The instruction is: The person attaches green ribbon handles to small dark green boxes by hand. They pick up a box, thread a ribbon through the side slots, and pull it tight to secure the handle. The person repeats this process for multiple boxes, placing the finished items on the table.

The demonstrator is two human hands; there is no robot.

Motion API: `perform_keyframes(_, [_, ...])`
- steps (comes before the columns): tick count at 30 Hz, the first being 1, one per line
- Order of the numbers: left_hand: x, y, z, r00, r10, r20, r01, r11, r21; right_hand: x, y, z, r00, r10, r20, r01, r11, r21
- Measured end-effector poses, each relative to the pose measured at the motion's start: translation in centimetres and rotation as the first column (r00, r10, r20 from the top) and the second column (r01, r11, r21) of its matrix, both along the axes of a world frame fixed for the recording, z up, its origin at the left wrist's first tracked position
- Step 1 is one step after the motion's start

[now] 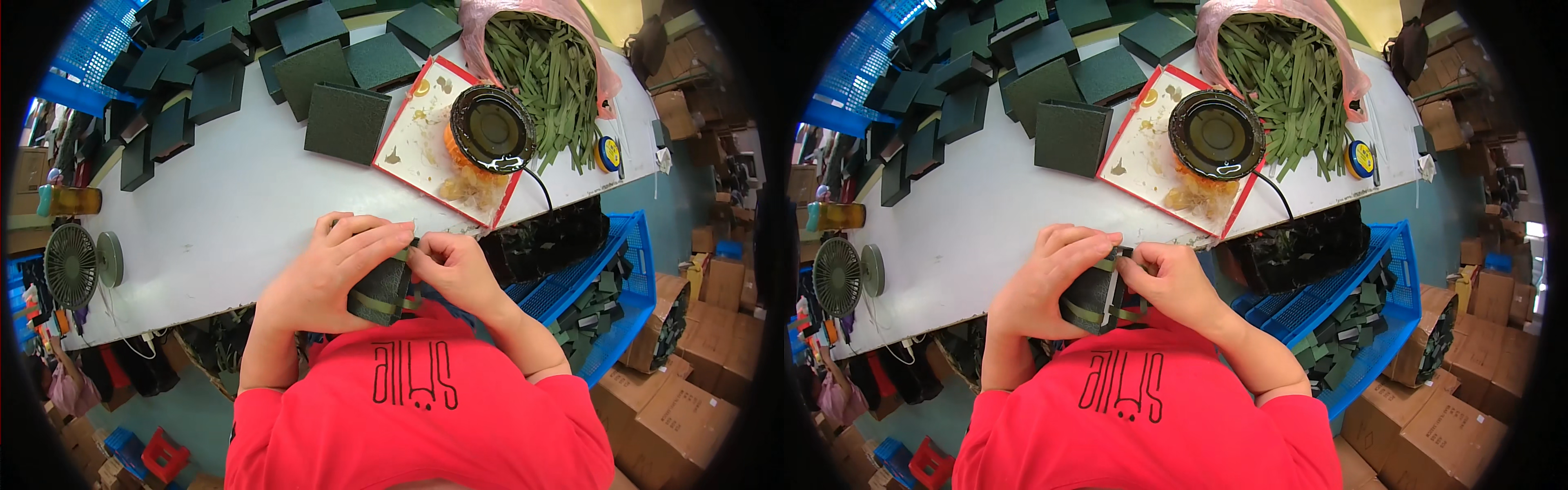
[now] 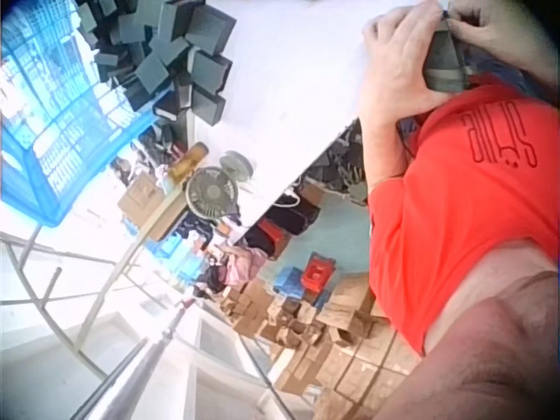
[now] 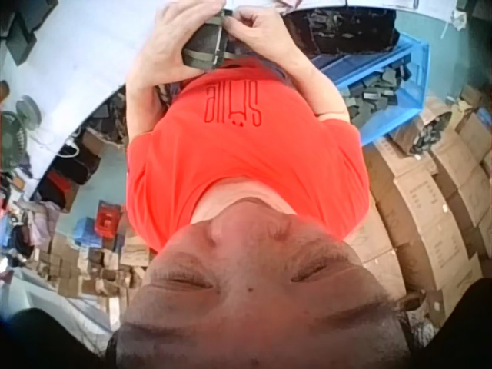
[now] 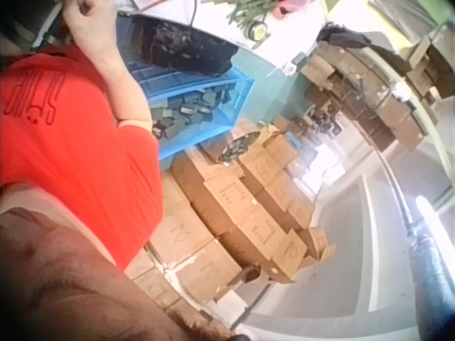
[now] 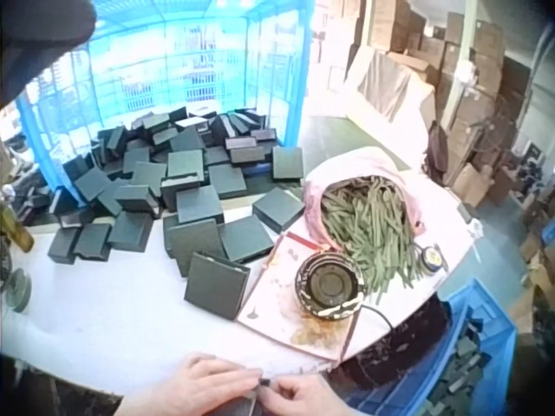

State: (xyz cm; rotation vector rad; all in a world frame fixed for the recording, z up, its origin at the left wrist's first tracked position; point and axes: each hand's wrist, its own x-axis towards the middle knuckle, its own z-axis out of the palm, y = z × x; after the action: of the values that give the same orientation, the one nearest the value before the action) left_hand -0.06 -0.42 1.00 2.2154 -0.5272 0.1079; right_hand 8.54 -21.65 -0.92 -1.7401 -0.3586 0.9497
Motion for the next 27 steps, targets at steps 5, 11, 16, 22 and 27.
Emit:
perform_keyframes(5, [-0.7,0.6,0.3,0.997,0.054,-0.052,-0.052,0.998,0.036,0.4,-0.1,-0.3,0.985,0.066,-0.158,-0.050,0.993,0.103])
perform_keyframes(11, [-3.6,4.6,-1.0,0.828,0.557,-0.067,-0.528,0.814,0.240,0.9,-2.9,-0.7,0.971,-0.235,0.032,0.217,0.936,0.277])
perform_keyframes(16, [-7.0,10.2,-2.3,0.589,0.808,0.004,-0.717,0.520,0.465,3.8,-7.5,-1.3,0.757,-0.601,0.257,0.548,0.798,0.251])
perform_keyframes(22, [-8.4,12.1,-2.8,0.414,0.910,0.032,-0.698,0.295,0.652,10.6,-13.4,-3.9,0.491,-0.641,0.590,0.720,0.680,0.138])
perform_keyframes(27, [-3.8,9.9,-1.8,0.557,0.799,0.227,-0.744,0.358,0.564,14.7,-13.7,-5.3,0.397,-0.598,0.697,0.750,0.649,0.129])
